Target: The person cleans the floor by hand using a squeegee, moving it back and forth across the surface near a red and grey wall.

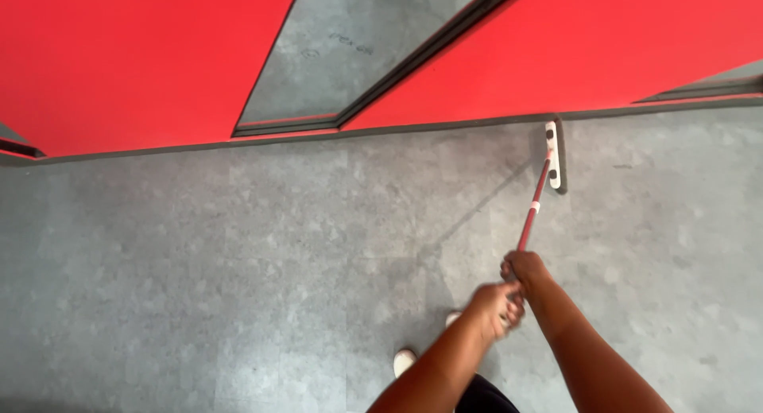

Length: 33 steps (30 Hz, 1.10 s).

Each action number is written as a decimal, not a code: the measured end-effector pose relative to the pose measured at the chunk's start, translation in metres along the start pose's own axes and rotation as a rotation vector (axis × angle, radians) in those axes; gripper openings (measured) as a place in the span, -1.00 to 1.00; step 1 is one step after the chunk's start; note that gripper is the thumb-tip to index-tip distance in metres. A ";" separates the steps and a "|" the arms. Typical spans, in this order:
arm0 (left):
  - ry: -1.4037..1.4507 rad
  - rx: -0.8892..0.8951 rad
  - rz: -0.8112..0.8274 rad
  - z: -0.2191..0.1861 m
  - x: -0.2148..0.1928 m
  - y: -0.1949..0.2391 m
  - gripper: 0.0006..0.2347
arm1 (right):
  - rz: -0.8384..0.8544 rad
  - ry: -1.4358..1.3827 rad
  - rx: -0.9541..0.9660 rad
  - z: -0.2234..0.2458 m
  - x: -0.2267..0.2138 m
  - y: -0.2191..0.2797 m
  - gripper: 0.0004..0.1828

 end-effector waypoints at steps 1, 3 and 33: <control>0.027 0.034 -0.026 -0.019 -0.004 -0.002 -0.82 | 0.026 -0.039 -0.026 0.010 0.017 -0.015 -0.80; 0.086 0.089 -0.088 -0.044 -0.015 0.010 -0.83 | 0.188 -0.024 -0.063 0.017 0.062 -0.032 -0.85; 0.093 0.163 -0.304 0.026 -0.166 0.206 -0.83 | 0.235 0.017 0.169 -0.186 0.208 0.033 -0.79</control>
Point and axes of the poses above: each hand's wrist, its own y-axis away from the middle knuckle, its own x-axis out of the palm, z = x × y, the point moved 5 cm from there along -y, towards the middle knuckle, and after that the axes turned 12 degrees about z, right-handed, at the moved point
